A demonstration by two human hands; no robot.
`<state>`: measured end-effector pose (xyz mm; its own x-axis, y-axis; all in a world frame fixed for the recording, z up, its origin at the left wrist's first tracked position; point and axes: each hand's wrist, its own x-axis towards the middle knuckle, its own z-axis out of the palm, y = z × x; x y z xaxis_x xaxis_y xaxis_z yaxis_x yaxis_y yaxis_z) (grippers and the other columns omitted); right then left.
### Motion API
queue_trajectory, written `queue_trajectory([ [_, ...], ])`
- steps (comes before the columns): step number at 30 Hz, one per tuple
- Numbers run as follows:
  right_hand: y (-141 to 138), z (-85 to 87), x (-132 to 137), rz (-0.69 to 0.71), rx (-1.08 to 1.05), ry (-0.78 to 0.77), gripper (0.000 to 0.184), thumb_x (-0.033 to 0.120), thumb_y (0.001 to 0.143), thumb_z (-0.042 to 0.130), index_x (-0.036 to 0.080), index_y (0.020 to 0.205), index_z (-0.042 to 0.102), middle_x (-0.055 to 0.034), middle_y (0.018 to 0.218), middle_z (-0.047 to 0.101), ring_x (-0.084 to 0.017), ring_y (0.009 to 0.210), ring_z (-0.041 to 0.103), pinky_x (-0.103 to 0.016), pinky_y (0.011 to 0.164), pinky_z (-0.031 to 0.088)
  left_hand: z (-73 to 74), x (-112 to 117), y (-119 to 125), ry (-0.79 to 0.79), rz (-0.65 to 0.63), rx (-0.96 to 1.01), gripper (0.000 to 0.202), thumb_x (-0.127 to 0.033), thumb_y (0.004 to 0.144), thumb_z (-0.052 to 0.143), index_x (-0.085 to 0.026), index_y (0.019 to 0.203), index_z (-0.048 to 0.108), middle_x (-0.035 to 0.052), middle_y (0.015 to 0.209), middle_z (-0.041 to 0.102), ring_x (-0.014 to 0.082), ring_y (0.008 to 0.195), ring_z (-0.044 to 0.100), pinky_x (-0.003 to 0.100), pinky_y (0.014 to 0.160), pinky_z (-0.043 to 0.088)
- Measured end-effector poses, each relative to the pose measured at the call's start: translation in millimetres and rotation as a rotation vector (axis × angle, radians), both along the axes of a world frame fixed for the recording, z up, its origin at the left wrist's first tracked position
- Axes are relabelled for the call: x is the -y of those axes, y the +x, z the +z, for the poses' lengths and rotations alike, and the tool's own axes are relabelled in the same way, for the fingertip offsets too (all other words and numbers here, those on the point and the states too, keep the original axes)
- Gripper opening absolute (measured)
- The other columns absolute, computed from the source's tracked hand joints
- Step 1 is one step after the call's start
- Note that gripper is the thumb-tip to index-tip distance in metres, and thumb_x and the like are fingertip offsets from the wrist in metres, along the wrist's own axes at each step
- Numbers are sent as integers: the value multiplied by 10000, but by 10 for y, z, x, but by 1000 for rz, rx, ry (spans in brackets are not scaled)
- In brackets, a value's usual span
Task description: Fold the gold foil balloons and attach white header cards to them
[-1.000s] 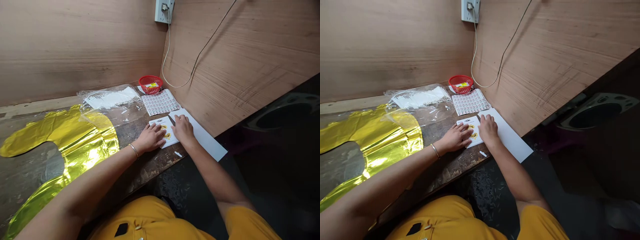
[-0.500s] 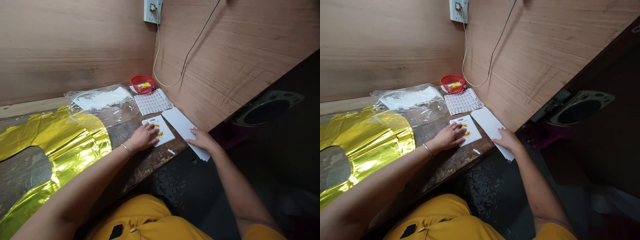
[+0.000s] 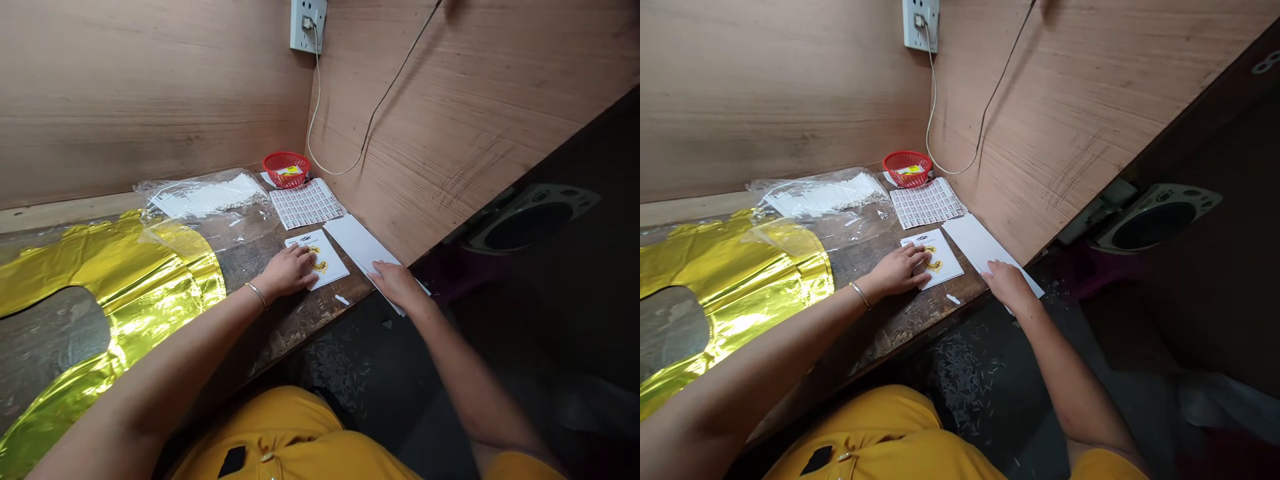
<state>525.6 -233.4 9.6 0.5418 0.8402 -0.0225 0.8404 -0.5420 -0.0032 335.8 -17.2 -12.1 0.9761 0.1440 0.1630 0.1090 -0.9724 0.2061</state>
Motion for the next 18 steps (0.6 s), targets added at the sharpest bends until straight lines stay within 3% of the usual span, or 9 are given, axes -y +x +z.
queue_trajectory([
  [4, 46, 128, 41, -59, -8, 30, 338, 346, 927, 508, 173, 1161, 678, -115, 1173, 704, -243, 1084, 654, -319, 940, 473, 0, -17, 3, -1, -1, -2, 465, -465, 909, 522, -159, 1257, 565, 138, 1365, 542, 274, 1275, 492, 399, 1133, 324],
  [8, 105, 235, 265, -262, 63, 78, 443, 486, 869, 564, 117, 1076, 693, -182, 1117, 694, -309, 1049, 646, -384, 897, 483, -16, -27, 8, -2, 0, -4, 472, -471, 905, 531, -153, 1252, 568, 141, 1379, 529, 281, 1288, 479, 401, 1139, 319],
  [10, 138, 240, 417, -410, 47, 32, 538, 560, 791, 622, 93, 1051, 686, -224, 1094, 678, -363, 1026, 637, -424, 830, 490, -25, -27, 10, -4, -2, -7, 469, -467, 905, 530, -150, 1248, 570, 140, 1383, 525, 283, 1297, 470, 405, 1147, 311],
  [12, 173, 217, 542, -490, -41, -33, 569, 601, 740, 645, 110, 1024, 688, -209, 1043, 692, -362, 955, 656, -403, 742, 494, -29, -24, 10, -6, 3, -8, 473, -469, 909, 522, -152, 1258, 564, 139, 1393, 517, 289, 1315, 450, 417, 1148, 312],
  [15, 213, 166, 627, -496, -120, -38, 489, 597, 750, 622, 154, 941, 701, -144, 925, 720, -311, 821, 680, -354, 657, 478, -23, -17, 11, -6, 9, -22, 486, -470, 914, 514, -148, 1275, 556, 143, 1410, 501, 297, 1332, 433, 426, 1151, 311],
  [18, 211, 118, 611, -521, -71, 32, 447, 564, 746, 632, 149, 901, 695, -152, 889, 712, -320, 814, 670, -362, 655, 466, -10, -3, 11, -4, 7, -35, 495, -464, 913, 522, -130, 1276, 562, 157, 1417, 492, 306, 1330, 439, 421, 1161, 296],
])
